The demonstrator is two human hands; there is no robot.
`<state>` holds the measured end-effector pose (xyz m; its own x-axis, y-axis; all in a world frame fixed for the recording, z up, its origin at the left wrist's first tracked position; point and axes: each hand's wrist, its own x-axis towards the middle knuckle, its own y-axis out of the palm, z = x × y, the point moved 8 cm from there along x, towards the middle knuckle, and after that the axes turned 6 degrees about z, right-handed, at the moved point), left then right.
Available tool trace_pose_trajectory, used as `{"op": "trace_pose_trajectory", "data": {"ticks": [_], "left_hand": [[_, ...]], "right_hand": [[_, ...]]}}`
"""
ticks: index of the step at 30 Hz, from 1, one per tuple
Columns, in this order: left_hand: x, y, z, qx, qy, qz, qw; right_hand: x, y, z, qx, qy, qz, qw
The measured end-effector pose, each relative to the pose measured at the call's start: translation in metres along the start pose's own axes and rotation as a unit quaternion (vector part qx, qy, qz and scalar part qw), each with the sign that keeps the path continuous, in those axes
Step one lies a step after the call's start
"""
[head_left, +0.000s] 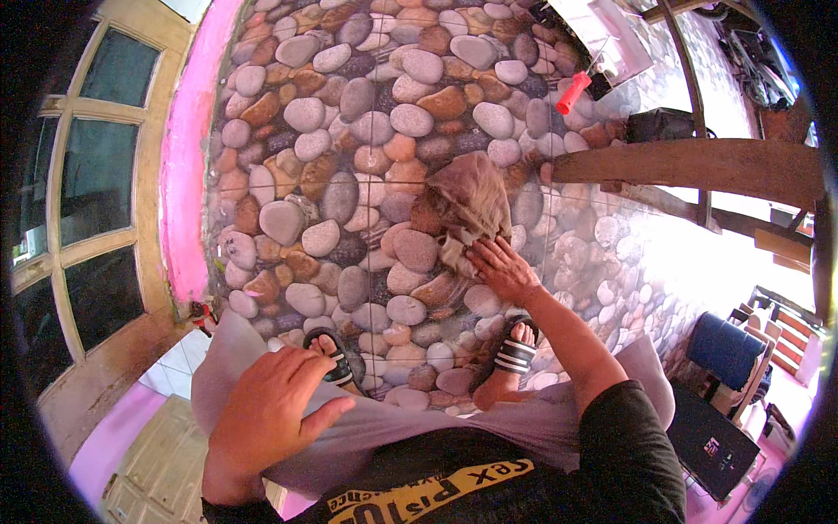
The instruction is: The person paints a wooden door frame with white paint by dipping a paintbrush into a small container and applying the paint to the wood surfaces.
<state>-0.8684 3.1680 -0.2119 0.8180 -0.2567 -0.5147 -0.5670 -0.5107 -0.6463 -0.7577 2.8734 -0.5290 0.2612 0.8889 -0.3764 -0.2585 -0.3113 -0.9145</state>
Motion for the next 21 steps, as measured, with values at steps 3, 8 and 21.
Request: {"op": "trace_pose_trajectory", "data": {"ticks": [3, 8, 21], "left_hand": [[-0.007, 0.000, 0.000, 0.009, -0.010, 0.001, 1.000], [-0.010, 0.002, -0.006, 0.004, -0.008, 0.004, 1.000], [-0.007, 0.006, -0.010, 0.020, -0.003, 0.012, 1.000]], "right_hand": [[0.015, -0.007, -0.016, 0.032, 0.091, -0.019, 0.995], [0.055, -0.027, -0.031, 0.100, 0.176, -0.160, 0.966], [0.030, 0.000, 0.049, 0.165, 0.067, -0.072, 0.981]]}}
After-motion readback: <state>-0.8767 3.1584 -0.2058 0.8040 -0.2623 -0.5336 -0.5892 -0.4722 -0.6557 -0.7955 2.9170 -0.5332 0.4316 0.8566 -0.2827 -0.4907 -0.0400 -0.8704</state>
